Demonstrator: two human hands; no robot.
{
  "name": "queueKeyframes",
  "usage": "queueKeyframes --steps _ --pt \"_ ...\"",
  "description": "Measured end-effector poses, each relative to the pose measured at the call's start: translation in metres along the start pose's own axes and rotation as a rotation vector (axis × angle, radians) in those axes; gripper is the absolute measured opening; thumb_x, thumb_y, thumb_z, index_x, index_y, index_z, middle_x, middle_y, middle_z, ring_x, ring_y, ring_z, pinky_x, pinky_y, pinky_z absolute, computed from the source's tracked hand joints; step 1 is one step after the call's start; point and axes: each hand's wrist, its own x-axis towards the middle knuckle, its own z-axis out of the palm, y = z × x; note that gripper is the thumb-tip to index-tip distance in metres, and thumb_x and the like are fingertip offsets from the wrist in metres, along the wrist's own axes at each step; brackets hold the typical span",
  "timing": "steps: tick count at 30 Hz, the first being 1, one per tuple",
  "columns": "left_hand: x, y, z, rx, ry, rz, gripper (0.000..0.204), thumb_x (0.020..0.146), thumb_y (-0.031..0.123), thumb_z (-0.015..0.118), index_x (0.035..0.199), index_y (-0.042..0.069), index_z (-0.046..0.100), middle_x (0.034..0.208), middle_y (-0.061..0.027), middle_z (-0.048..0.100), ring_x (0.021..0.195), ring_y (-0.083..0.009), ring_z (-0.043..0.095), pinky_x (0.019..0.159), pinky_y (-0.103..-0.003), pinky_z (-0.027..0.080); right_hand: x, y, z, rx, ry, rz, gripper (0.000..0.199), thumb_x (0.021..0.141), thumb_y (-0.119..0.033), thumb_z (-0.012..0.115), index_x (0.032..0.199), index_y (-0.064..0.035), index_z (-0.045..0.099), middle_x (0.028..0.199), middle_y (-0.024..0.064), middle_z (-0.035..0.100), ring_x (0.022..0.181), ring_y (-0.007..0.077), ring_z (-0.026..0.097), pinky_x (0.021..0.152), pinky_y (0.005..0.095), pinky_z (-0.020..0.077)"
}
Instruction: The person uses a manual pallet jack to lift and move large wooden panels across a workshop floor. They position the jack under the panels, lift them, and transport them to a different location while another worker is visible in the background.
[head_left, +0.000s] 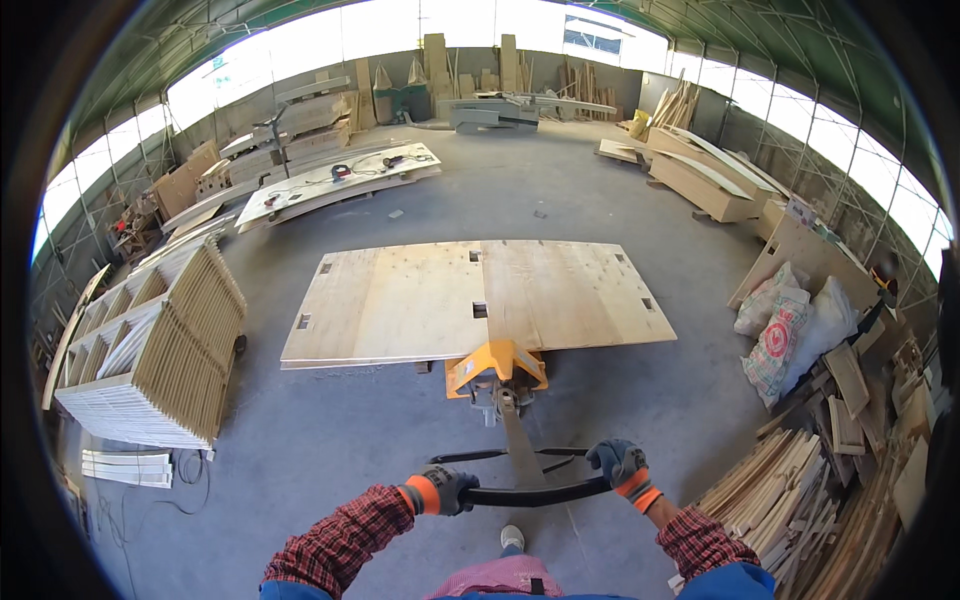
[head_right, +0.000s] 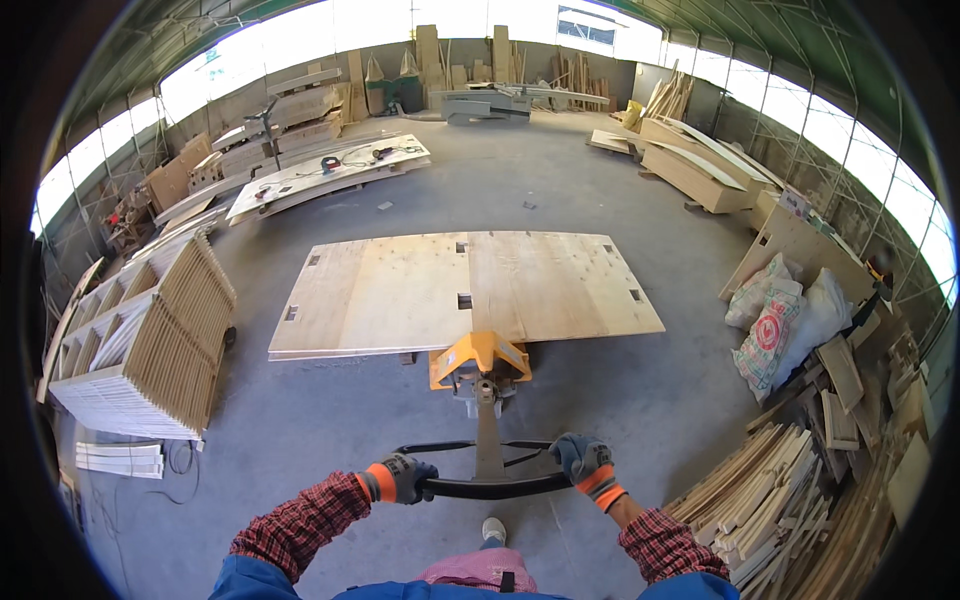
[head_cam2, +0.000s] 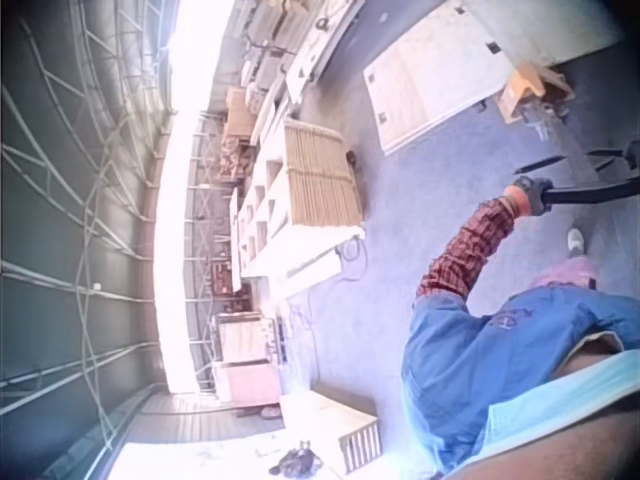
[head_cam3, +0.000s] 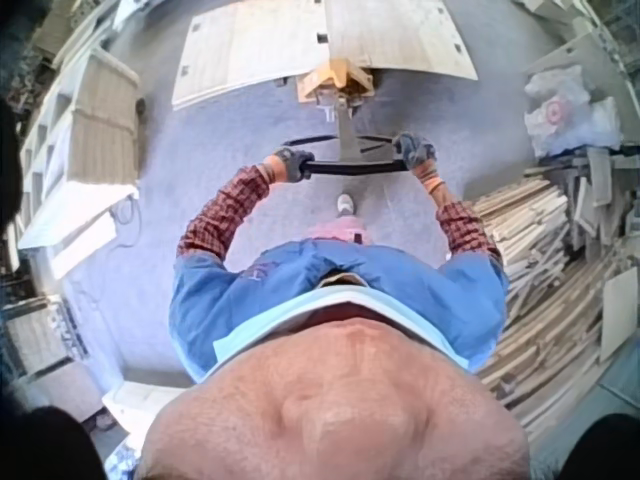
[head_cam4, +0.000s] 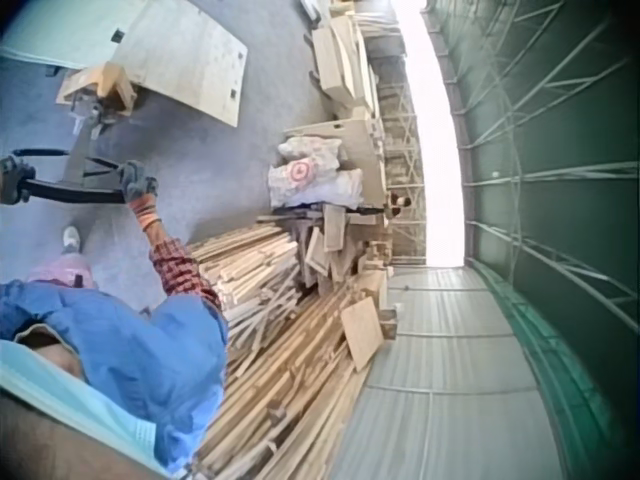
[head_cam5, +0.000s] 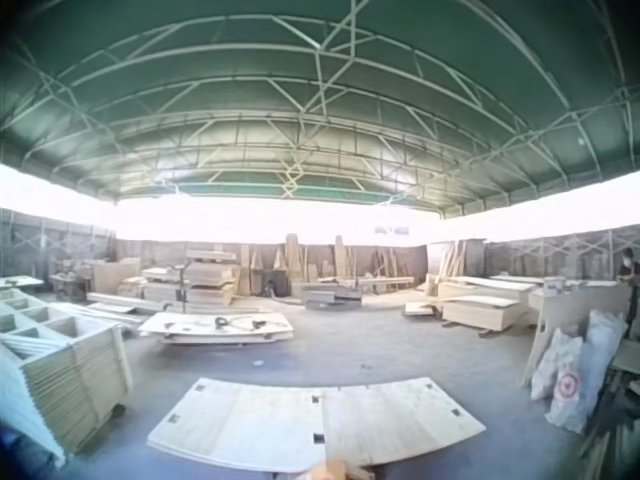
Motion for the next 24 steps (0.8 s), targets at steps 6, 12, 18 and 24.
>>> queueKeyframes --steps 6,12,18,24 --pt "-0.036 0.018 0.165 0.059 -0.405 -0.105 0.042 0.082 0.037 0.054 0.122 0.027 0.060 0.105 -0.0095 0.070 0.102 -0.0316 0.065 0.095 -0.060 0.039 -0.163 -0.033 0.069 0.006 -0.296 0.024 0.013 0.082 -0.022 0.055 0.079 -0.0150 0.065 0.075 0.0068 0.065 0.068 0.0313 0.063 0.060 0.0458 0.0490" --pt "-0.035 0.012 0.238 0.073 -0.690 -0.183 0.046 0.093 0.041 0.041 0.137 0.029 0.051 0.130 -0.0050 0.061 0.123 -0.0277 0.056 0.107 -0.065 0.021 -0.221 -0.049 0.107 -0.026 -0.567 0.115 0.017 0.082 -0.027 0.054 0.079 -0.0146 0.065 0.079 0.0092 0.067 0.069 0.0330 0.062 0.060 0.0459 0.0465" --pt "-0.018 0.018 0.049 0.080 -0.251 -0.056 0.028 0.078 0.028 0.060 0.105 0.021 0.065 0.087 -0.0087 0.070 0.084 -0.0308 0.067 0.077 -0.046 0.050 -0.067 -0.023 0.022 0.005 -0.104 0.053 0.009 0.081 -0.014 0.054 0.082 -0.0134 0.063 0.078 0.0064 0.063 0.068 0.0303 0.062 0.060 0.0410 0.0502" --pt "-0.004 -0.002 0.007 0.067 0.157 0.027 0.022 0.075 0.029 0.069 0.094 0.018 0.067 0.071 -0.0082 0.066 0.070 -0.0310 0.065 0.064 -0.041 0.051 -0.007 0.002 0.003 0.033 -0.067 0.073 0.010 0.084 -0.017 0.052 0.085 -0.0132 0.061 0.082 0.0057 0.063 0.073 0.0292 0.062 0.062 0.0386 0.0491"
